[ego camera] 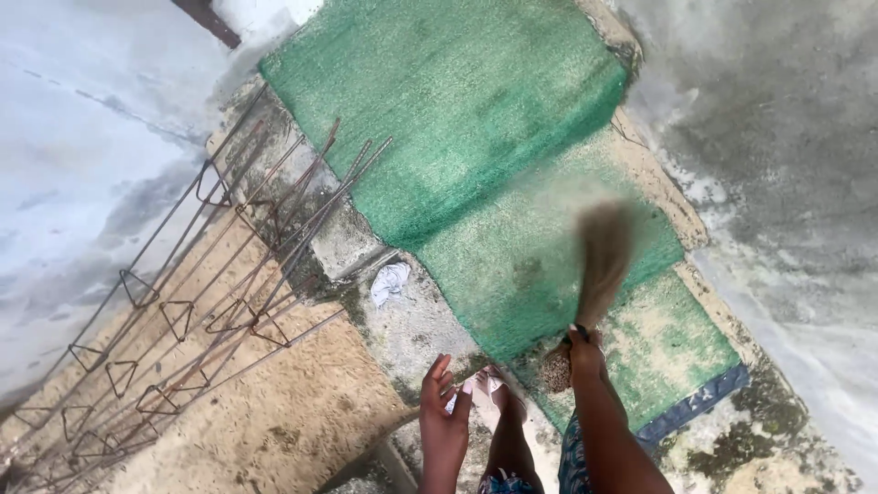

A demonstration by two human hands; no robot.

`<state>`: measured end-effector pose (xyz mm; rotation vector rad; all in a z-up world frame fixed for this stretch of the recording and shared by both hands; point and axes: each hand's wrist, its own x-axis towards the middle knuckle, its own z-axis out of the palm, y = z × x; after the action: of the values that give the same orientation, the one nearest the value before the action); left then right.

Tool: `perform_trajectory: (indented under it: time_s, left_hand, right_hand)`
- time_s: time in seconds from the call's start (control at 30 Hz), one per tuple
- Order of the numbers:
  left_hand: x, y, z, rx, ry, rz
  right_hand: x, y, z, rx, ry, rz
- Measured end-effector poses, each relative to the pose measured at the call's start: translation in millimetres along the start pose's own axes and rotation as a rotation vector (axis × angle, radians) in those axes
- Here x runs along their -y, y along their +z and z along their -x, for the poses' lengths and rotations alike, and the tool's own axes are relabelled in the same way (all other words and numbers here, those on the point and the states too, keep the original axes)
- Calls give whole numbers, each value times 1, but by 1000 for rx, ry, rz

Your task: Sweeping the stairs and outdoor entryway with a broom.

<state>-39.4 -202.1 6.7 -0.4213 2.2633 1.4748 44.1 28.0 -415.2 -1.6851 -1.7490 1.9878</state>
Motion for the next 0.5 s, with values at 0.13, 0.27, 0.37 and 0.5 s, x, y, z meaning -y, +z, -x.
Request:
perform_trajectory:
  time_s: [0.13, 0.27, 0.37, 0.5]
  left_hand:
    - [23, -2, -6, 52, -17, 41]
    - [16, 8, -12, 238, -57, 44]
    - [19, 20, -18, 309, -64, 76]
    - [32, 29, -27, 355, -1, 110]
  right_hand:
    - [66, 37, 48, -249, 98, -438]
    - [141, 44, 14, 36, -1, -155]
    - [119, 28, -59, 245, 42, 7]
    - [119, 8, -29, -109, 173, -508]
